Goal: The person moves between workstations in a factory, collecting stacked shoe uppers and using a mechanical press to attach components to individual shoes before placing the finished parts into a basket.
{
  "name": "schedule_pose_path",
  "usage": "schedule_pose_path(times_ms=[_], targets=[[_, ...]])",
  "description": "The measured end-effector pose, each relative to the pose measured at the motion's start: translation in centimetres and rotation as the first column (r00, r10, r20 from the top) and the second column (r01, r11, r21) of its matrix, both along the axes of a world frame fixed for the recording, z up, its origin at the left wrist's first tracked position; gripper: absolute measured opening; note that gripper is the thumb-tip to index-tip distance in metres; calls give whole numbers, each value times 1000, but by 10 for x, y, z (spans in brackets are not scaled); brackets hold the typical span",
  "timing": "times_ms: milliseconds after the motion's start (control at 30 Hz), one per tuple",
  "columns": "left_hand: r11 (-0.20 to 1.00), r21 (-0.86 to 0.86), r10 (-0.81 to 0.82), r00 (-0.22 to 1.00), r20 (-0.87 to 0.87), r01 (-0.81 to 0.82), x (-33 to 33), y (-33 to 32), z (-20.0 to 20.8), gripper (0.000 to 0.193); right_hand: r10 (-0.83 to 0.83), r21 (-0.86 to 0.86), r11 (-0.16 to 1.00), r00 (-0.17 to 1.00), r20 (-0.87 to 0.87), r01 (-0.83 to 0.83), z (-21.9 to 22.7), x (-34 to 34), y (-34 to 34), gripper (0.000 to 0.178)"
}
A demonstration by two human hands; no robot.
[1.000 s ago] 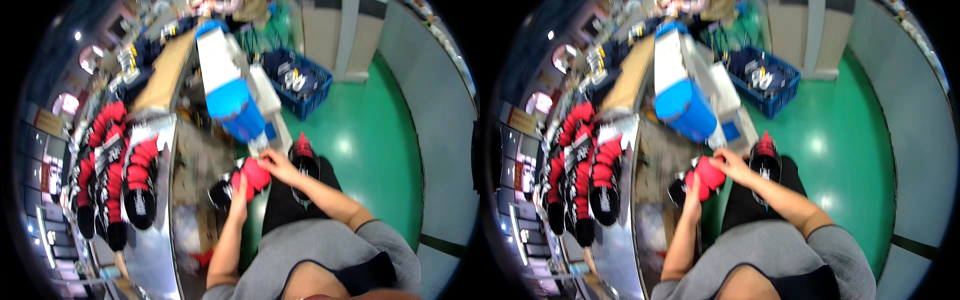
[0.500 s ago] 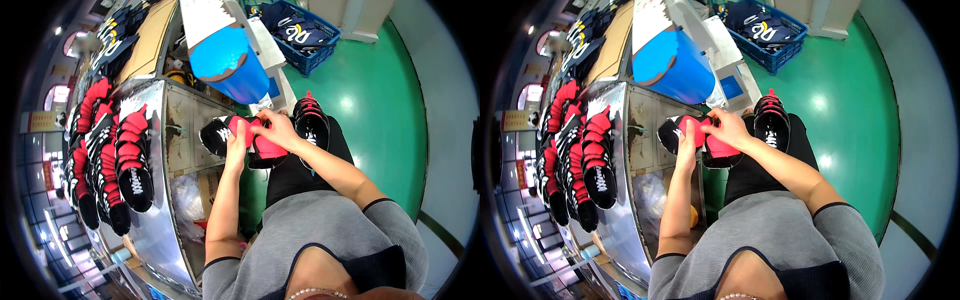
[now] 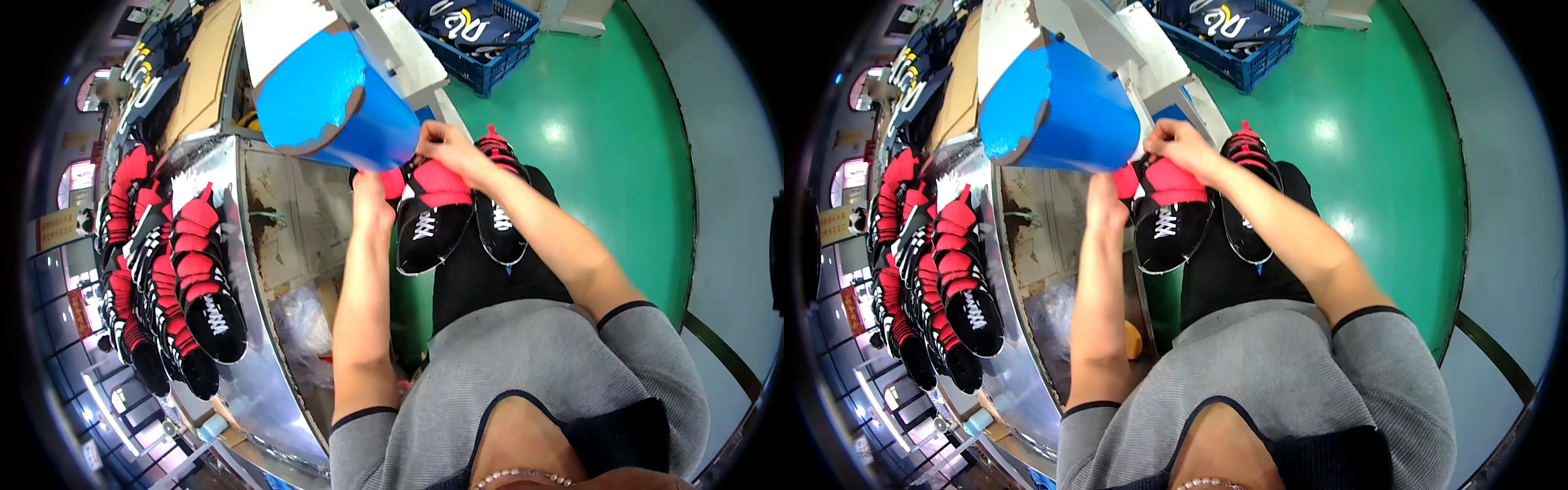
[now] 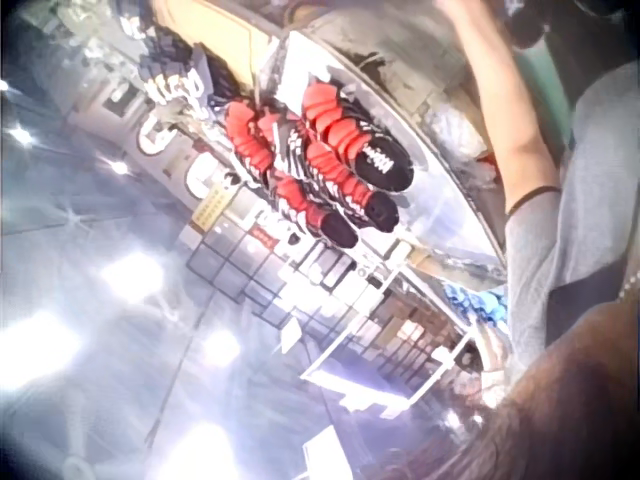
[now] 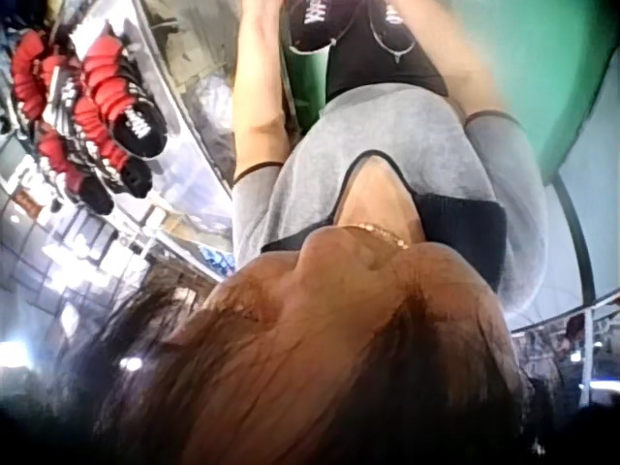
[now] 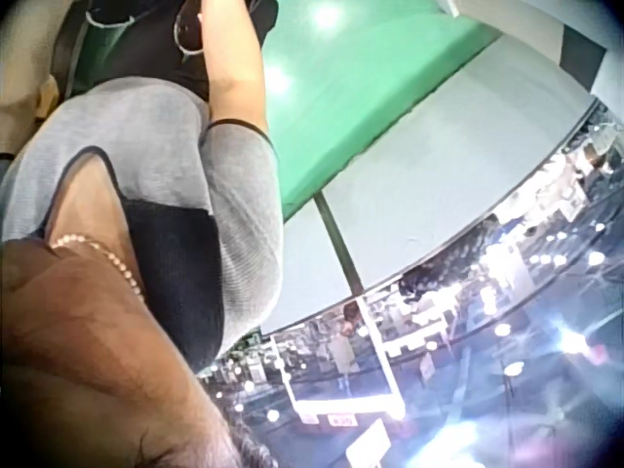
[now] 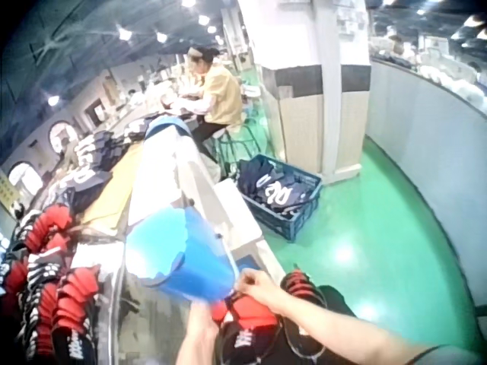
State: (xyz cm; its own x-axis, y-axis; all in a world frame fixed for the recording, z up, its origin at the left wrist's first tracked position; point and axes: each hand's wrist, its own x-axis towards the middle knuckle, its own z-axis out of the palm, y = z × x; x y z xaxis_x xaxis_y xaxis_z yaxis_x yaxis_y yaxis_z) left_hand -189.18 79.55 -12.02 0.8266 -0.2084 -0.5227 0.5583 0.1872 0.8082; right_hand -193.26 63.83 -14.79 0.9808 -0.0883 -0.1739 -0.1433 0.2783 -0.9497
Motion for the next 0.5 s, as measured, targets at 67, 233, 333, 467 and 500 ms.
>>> schedule_pose_path(times_ms=[67,233,333,467,500], targets=[[997,-73,-2,983,-181,-11,19,18,-12,34,8,-31,999,1000,-14,-8,9,4,0,10],[932,82,336,925,176,-354,-12,62,21,33,-218,-252,949,972,-87,190,-5,-22,-35,22],[940,333,-20,960,280,-77,-106,64,53,39,-341,-155,937,915,-215,313,-28,-37,-40,21],[976,215,-92,954,286,30,-157,28,24,39,-161,48,983,960,-227,176,-28,-52,35,15],[996,65,44,959,280,-64,-152,19,19,32,-93,-143,988,961,-262,57,8,-61,42,15]])
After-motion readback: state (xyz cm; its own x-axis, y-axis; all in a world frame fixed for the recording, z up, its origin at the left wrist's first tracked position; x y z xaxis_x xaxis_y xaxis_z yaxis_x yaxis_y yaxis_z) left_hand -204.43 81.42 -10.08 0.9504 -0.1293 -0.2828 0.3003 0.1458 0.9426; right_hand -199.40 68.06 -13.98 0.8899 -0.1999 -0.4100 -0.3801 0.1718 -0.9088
